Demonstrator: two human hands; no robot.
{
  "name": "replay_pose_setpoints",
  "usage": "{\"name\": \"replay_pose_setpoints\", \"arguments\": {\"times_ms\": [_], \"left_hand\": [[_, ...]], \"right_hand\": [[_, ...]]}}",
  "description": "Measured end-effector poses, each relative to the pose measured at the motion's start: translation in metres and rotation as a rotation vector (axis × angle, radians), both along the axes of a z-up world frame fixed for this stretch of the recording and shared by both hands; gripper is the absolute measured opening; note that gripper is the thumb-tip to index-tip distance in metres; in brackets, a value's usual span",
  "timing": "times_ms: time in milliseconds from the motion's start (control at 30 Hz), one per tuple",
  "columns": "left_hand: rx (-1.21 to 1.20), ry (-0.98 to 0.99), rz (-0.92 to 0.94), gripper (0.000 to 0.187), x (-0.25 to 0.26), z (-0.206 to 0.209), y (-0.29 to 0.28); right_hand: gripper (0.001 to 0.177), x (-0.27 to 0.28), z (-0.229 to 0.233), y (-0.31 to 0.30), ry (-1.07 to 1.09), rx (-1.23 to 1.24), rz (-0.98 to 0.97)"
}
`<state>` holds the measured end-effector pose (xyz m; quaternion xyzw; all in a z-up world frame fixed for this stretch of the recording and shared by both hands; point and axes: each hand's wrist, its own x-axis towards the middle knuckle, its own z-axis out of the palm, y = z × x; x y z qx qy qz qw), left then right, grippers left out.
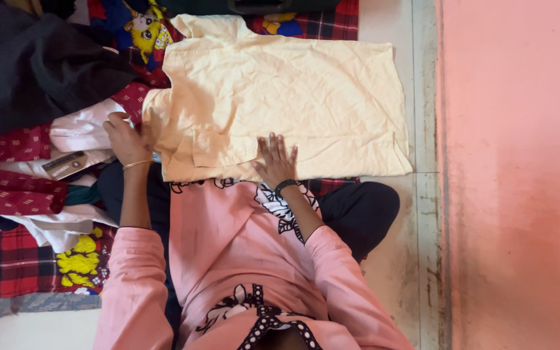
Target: The person buttons a shirt by hand and then folds the shirt on a blanket on the floor next to a suitcase.
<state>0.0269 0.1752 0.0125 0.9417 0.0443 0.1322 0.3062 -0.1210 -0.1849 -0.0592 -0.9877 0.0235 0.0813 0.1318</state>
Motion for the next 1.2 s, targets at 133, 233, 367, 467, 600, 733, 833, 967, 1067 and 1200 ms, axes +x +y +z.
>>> {"name": "replay_pose_setpoints", "arguments": {"times_ms": [133, 233, 367, 467, 600, 733, 833, 967, 1067, 1200], "left_hand": [[0.072, -0.001, -0.087, 0.078, -0.009, 0.004, -0.038], [0.101, -0.047, -0.094, 0.056, -0.011, -0.003, -0.045], [0.124, -0.222, 0.012, 0.018, -0.003, 0.000, -0.014], [0.193, -0.122, 0.072, 0.019, 0.007, 0.008, -0.005], [0.191, -0.103, 0.151, 0.026, 0.019, 0.019, -0.020], [0.406, -0.362, -0.174, 0.067, 0.038, 0.025, -0.055], [0.486, -0.126, -0.192, 0.068, 0.056, 0.008, -0.073], [0.756, -0.069, -0.131, 0.012, 0.079, -0.007, -0.069], [0.721, -0.128, -0.066, 0.011, 0.090, -0.003, -0.053], [0.698, -0.003, -0.020, 0.025, 0.075, 0.033, -0.059]], "right_hand": [[0.081, 0.001, 0.004, 0.000, -0.006, -0.008, 0.006], [0.080, 0.002, 0.006, 0.000, 0.045, -0.006, -0.006], [0.081, -0.001, 0.005, 0.000, 0.025, -0.012, 0.005], [0.081, 0.000, 0.004, 0.000, 0.010, 0.001, 0.010], [0.080, 0.000, 0.001, 0.000, 0.024, -0.028, 0.006], [0.082, -0.001, 0.001, 0.001, 0.005, -0.035, 0.018], [0.081, -0.001, 0.005, 0.001, 0.000, -0.043, 0.010], [0.079, -0.001, 0.008, 0.002, 0.012, -0.010, 0.002], [0.079, -0.002, 0.008, -0.001, 0.012, -0.015, -0.002], [0.079, -0.001, 0.015, 0.003, 0.027, -0.031, -0.002]]}}
